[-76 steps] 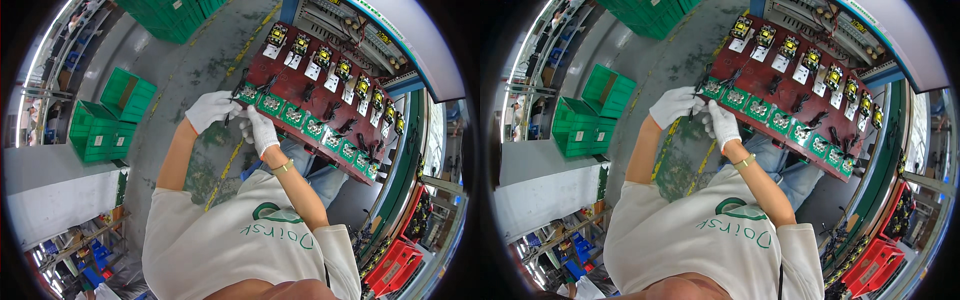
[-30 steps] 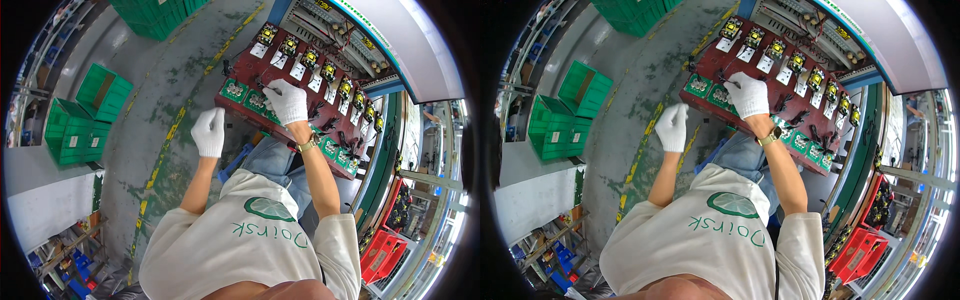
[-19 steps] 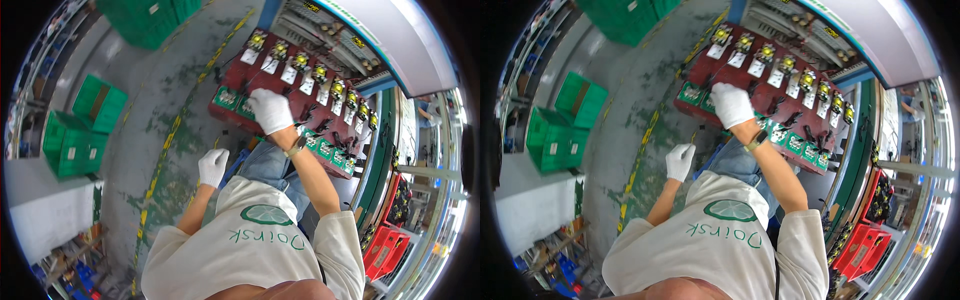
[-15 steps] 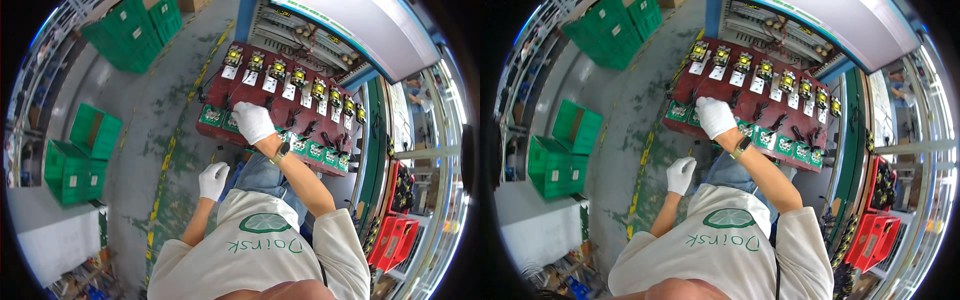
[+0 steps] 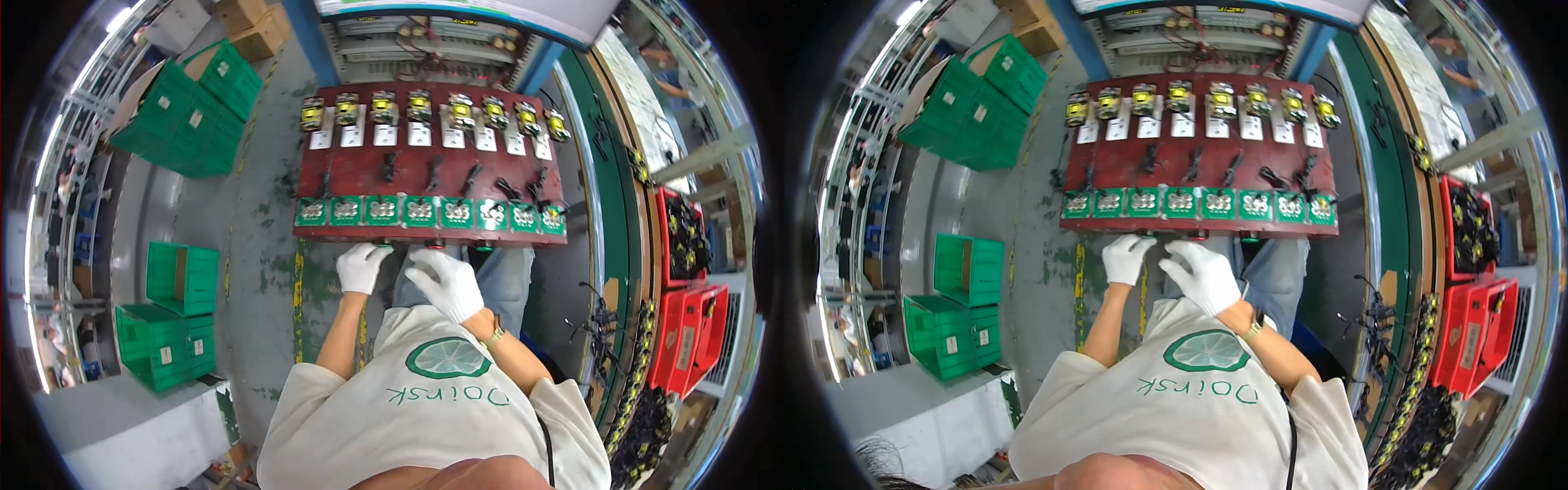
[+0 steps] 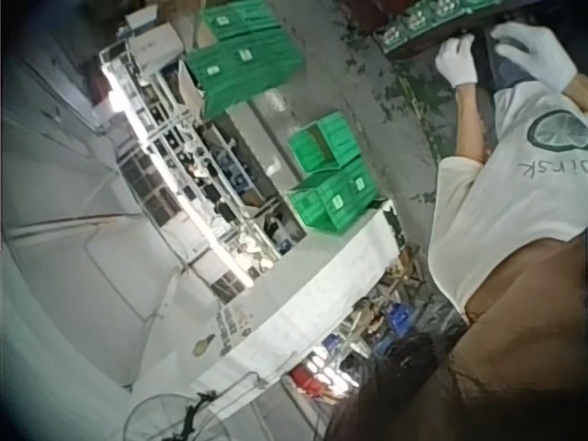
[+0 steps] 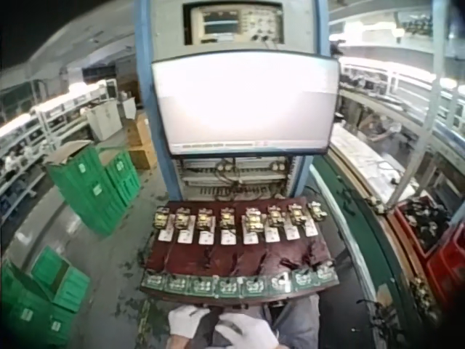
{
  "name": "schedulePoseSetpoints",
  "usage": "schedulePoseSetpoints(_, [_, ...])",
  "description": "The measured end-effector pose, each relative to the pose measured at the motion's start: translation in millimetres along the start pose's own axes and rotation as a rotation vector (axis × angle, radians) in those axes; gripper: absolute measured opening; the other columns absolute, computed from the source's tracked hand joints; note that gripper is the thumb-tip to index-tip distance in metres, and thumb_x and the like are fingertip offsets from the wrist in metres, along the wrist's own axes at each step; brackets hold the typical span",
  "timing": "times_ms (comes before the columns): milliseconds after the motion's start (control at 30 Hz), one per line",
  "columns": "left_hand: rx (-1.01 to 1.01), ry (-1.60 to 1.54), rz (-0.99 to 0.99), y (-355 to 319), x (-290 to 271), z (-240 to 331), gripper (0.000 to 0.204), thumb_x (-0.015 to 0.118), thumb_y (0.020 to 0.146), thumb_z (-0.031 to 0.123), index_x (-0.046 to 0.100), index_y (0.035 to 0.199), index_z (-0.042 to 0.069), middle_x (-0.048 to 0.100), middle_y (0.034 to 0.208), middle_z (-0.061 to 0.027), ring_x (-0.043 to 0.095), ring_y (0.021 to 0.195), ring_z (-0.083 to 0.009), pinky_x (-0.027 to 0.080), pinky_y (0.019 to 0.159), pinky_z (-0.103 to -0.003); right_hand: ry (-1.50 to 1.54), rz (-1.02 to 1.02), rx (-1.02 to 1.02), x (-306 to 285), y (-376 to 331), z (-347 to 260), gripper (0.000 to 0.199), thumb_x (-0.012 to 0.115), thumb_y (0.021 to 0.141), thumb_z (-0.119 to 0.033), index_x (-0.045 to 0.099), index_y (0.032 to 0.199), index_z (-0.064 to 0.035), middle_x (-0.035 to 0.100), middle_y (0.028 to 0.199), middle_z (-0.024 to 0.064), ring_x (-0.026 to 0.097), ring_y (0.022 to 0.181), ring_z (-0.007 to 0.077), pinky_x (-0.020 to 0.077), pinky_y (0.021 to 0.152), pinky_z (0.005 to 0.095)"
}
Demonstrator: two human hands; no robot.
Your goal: The recorder is testing electronic circuit boards by organizing them on a testing rack, connecting cables, and using a handheld scanning tool.
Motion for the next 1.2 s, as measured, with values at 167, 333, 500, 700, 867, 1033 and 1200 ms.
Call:
schedulePoseSetpoints(167, [-0.163,0.167,-0.137,8,7,8,0.019,0.082,0.083,0.021,0.079,0.081,0.003,0.072,0.070,-0.0083,0.062,0.058,-0.0264,0.049,0.059,-0.036,-0.018,0.033,0.322,-58,-43,57,0.025,0.079,0.091,-0.016,0.077,0.114,-0.0048,0.076,0.088,0.0077,0.064,0.065,0.0185,0.0527,0.064,0.0312])
schedulePoseSetpoints(333, [-0.537,-0.128,-0.729,-6,37,70,0.026,0.078,0.090,0.023,0.081,0.107,0.004,0.076,0.076,-0.0091,0.065,0.059,-0.0208,0.053,0.061,-0.034,-0.152,0.407,0.420,-122,-13,94,0.025,0.079,0.092,-0.020,0.076,0.111,-0.0039,0.075,0.082,0.0063,0.064,0.065,0.0207,0.0512,0.062,0.0324])
schedulePoseSetpoints(500, [0.065,0.089,-0.224,65,59,190,0.027,0.068,0.097,0.019,0.077,0.118,0.004,0.075,0.075,-0.0095,0.062,0.053,-0.0196,0.052,0.058,-0.033,-0.370,0.412,0.166,-124,43,88,0.019,0.077,0.091,-0.019,0.073,0.101,-0.0030,0.071,0.078,0.0095,0.062,0.063,0.0297,0.0500,0.062,0.0370])
schedulePoseSetpoints(700, [-0.200,-0.063,-0.462,99,100,179,0.023,0.063,0.101,0.020,0.076,0.107,0.002,0.072,0.071,-0.0077,0.062,0.054,-0.0189,0.048,0.054,-0.031,-0.305,0.567,-0.011,-148,63,54,0.015,0.073,0.093,-0.019,0.073,0.092,-0.0036,0.068,0.074,0.0100,0.061,0.061,0.0327,0.0503,0.062,0.0393])
schedulePoseSetpoints(867, [-0.343,-0.298,-0.384,104,87,213,0.027,0.064,0.100,0.025,0.077,0.102,0.001,0.072,0.070,-0.0073,0.063,0.056,-0.0200,0.048,0.056,-0.033,-0.209,0.613,-0.010,-182,72,45,0.014,0.072,0.093,-0.019,0.074,0.093,-0.0050,0.072,0.081,0.0099,0.064,0.065,0.0324,0.0516,0.064,0.0388])
schedulePoseSetpoints(1033, [-0.183,-0.152,-0.644,126,142,258,0.024,0.069,0.097,0.024,0.077,0.100,0.001,0.073,0.074,-0.0081,0.062,0.056,-0.0179,0.050,0.057,-0.030,-0.366,0.575,0.144,-234,41,78,0.012,0.069,0.093,-0.018,0.074,0.097,-0.0077,0.077,0.098,0.0086,0.069,0.075,0.0318,0.0536,0.068,0.0395])
schedulePoseSetpoints(1200, [0.078,0.065,-0.693,94,190,272,0.025,0.074,0.091,0.027,0.079,0.100,0.004,0.075,0.078,-0.0084,0.065,0.062,-0.0239,0.052,0.064,-0.036,-0.546,0.688,0.314,-271,2,122,0.011,0.070,0.094,-0.020,0.075,0.095,-0.0099,0.076,0.097,0.0082,0.069,0.074,0.0309,0.0534,0.069,0.0382])
Point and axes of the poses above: each hand's wrist, its own y-axis towards the middle knuckle, its own x-axis out of the palm, z = x × y, the point moved 9 cm from there along y, towards the middle knuckle
